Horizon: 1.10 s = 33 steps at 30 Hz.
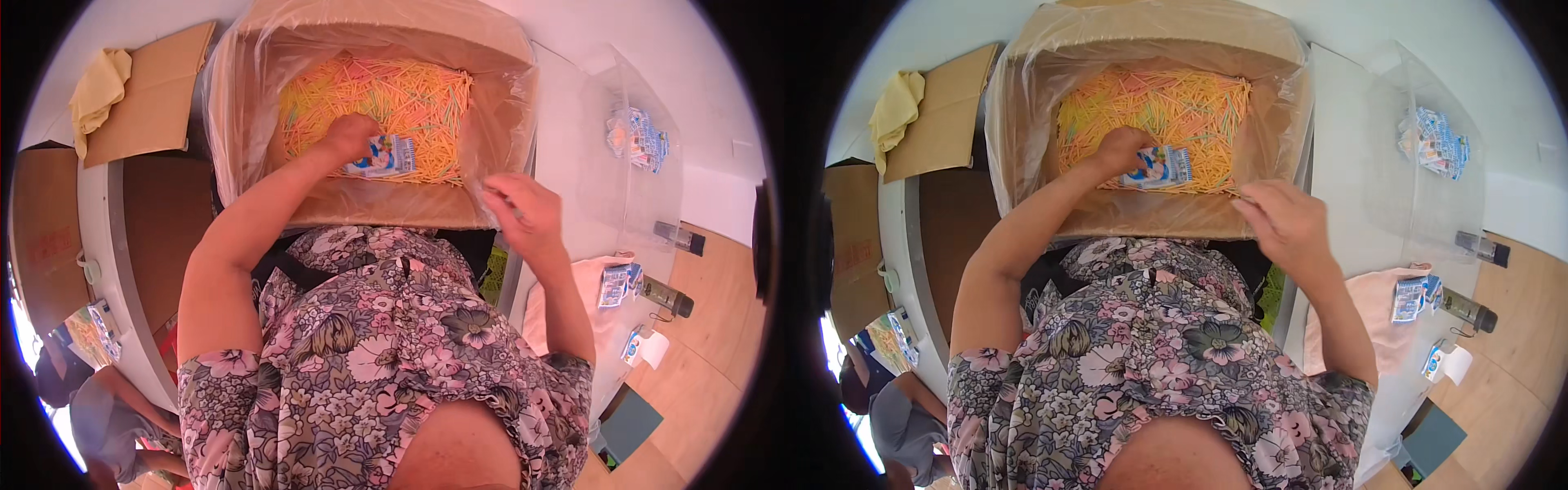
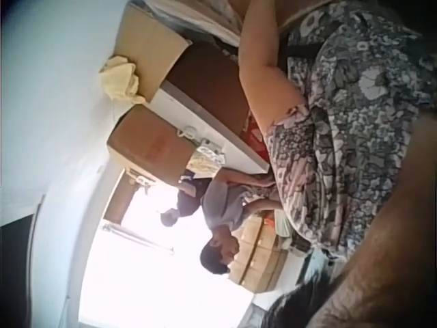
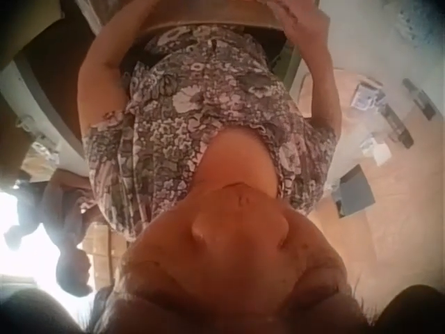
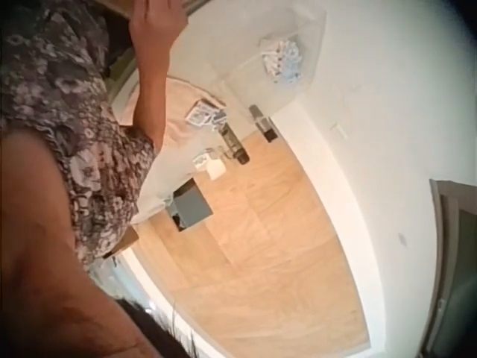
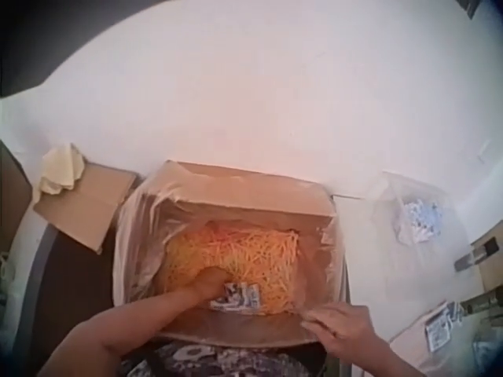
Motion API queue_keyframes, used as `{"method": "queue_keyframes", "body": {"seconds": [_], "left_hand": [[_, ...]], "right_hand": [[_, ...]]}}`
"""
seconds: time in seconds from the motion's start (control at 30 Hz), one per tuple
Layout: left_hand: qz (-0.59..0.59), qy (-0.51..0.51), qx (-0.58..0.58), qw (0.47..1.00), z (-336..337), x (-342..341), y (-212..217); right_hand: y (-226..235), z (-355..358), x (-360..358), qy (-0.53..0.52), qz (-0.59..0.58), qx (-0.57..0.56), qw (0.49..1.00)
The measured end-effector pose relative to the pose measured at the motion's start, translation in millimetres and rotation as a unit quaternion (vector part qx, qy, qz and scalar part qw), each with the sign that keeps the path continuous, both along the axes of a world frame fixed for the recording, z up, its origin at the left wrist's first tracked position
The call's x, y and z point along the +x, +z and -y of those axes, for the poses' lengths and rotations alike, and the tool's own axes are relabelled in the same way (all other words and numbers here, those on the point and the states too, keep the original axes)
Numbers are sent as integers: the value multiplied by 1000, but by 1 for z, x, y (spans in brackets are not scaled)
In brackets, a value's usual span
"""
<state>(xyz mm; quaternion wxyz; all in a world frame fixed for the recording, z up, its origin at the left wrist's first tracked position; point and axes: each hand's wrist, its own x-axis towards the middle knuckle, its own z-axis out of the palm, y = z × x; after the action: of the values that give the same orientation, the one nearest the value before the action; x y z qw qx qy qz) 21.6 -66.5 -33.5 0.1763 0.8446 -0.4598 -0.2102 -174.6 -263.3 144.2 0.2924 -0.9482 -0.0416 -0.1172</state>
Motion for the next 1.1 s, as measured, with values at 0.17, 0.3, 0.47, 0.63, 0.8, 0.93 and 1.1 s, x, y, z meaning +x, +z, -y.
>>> {"method": "queue_keyframes", "body": {"seconds": [0.17,0.3,0.47,0.63,0.8,0.93,1.1], "left_hand": [[43,44,-93,994,-17,2,3],[-5,53,-112,992,-28,-7,53],[-40,167,-131,976,-49,4,56],[-238,310,-325,861,-67,23,30],[-368,398,-451,709,-66,24,36],[-394,392,-461,692,-63,24,34],[-387,378,-456,706,-56,26,31]], "right_hand": [[-34,-25,47,56,-14,-60,997],[-81,-16,103,16,-154,-267,951],[-139,-20,157,69,-152,-312,935],[-143,-32,176,58,-93,-335,936],[-155,-33,175,117,-118,-365,916],[-162,-40,175,237,10,-443,865],[-171,-31,192,274,21,-492,826]]}}
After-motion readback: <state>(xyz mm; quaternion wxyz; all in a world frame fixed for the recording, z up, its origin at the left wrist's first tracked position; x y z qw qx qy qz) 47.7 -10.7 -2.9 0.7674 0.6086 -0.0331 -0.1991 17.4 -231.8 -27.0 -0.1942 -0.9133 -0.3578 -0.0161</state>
